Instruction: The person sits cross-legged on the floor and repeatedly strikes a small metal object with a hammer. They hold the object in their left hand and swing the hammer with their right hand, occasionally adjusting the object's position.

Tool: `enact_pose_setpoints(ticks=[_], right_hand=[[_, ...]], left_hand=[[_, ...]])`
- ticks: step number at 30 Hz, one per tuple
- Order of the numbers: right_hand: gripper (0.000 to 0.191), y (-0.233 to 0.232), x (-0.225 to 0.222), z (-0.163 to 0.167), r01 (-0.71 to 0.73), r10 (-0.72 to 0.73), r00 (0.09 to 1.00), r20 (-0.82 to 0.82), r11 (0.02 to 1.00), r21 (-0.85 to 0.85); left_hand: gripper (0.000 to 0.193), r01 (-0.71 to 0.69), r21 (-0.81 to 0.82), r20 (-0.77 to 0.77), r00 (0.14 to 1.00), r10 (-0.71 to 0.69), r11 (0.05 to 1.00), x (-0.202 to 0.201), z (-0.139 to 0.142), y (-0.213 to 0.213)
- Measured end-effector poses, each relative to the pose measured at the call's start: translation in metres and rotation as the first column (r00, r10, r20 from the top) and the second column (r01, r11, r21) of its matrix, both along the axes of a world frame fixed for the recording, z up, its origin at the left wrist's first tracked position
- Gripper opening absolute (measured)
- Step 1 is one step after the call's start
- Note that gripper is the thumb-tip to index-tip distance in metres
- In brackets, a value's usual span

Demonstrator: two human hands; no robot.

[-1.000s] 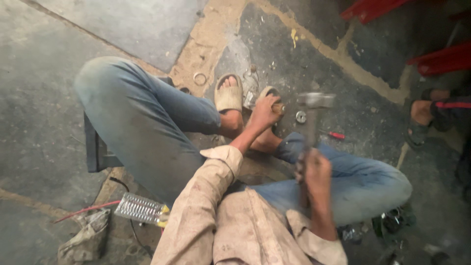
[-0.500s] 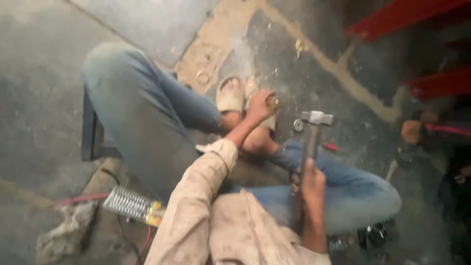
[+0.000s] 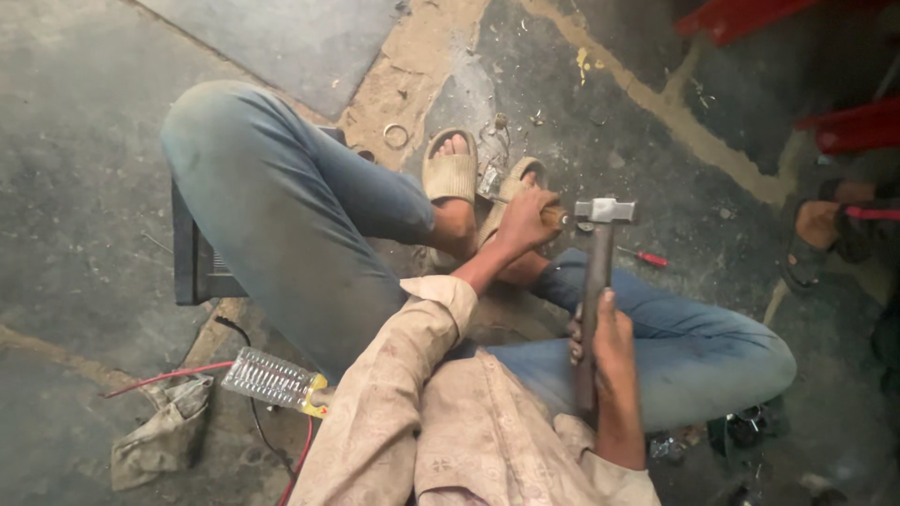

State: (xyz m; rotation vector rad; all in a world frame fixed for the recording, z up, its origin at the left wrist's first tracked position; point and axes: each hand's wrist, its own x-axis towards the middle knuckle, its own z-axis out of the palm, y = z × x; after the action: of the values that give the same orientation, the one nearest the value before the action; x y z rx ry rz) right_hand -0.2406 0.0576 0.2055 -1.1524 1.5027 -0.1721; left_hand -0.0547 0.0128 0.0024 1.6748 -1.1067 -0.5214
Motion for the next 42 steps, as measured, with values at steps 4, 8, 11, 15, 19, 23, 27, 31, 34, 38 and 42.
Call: enact_pose_setpoints(ticks=[4, 8, 11, 15, 19, 23, 27, 31, 34, 38, 42], right_hand=[[0.061, 0.001, 0.004, -0.001, -0.002, 0.002, 1.000, -0.014, 1.000, 0.026], [0.061, 0.003, 0.002, -0.003, -0.010, 0.010, 0.999, 0.035, 1.000, 0.007], [0.060, 0.003, -0.001, -0.006, -0.013, 0.013, 1.000, 0.023, 1.000, -0.022], [0.060, 0.000, 0.001, -0.008, -0.030, 0.031, 0.999, 0.008, 0.995, -0.095], [0.059, -0.003, 0.001, -0.002, -0.045, 0.050, 0.997, 0.066, 0.996, -0.081], [0.059, -0.004, 0.000, -0.005, -0.039, 0.043, 0.998, 0.054, 0.996, -0.076], [0.055, -0.002, 0.007, -0.004, -0.071, 0.079, 0.995, 0.066, 0.990, -0.118], [0.042, -0.007, 0.011, 0.054, -0.071, 0.042, 0.994, -0.100, 0.948, -0.311], [0.046, -0.010, 0.006, 0.116, 0.107, 0.171, 0.927, 0.334, 0.731, -0.673], [0.050, -0.003, 0.013, 0.109, 0.323, 0.255, 0.805, 0.536, 0.570, -0.756], [0.055, 0.015, 0.024, 0.002, -0.375, 0.330, 0.926, -0.182, 0.748, -0.548]], left_hand=[[0.025, -0.128, -0.201, -0.036, 0.992, 0.123, 0.971, 0.000, -0.005, -0.002], [0.028, -0.145, -0.223, -0.052, 0.989, 0.137, 0.964, -0.004, -0.021, -0.007], [0.034, -0.192, -0.220, -0.027, 0.981, 0.191, 0.956, -0.006, -0.033, -0.011], [0.039, -0.222, -0.172, -0.060, 0.975, 0.215, 0.960, -0.005, -0.036, -0.011], [0.038, -0.233, -0.109, -0.100, 0.970, 0.223, 0.966, -0.004, -0.035, -0.011], [0.039, -0.226, -0.112, -0.092, 0.972, 0.216, 0.968, -0.004, -0.034, -0.011], [0.042, -0.224, -0.136, -0.021, 0.974, 0.224, 0.965, -0.004, -0.035, -0.010], [0.040, -0.209, -0.119, -0.025, 0.978, 0.207, 0.971, 0.000, -0.034, -0.014], [0.042, -0.249, -0.138, -0.009, 0.968, 0.250, 0.959, 0.000, -0.035, -0.017], [0.036, -0.227, -0.075, -0.076, 0.972, 0.221, 0.971, -0.001, -0.038, -0.016], [0.020, -0.142, 0.056, -0.010, 0.990, 0.143, 0.988, 0.008, -0.034, -0.014]])
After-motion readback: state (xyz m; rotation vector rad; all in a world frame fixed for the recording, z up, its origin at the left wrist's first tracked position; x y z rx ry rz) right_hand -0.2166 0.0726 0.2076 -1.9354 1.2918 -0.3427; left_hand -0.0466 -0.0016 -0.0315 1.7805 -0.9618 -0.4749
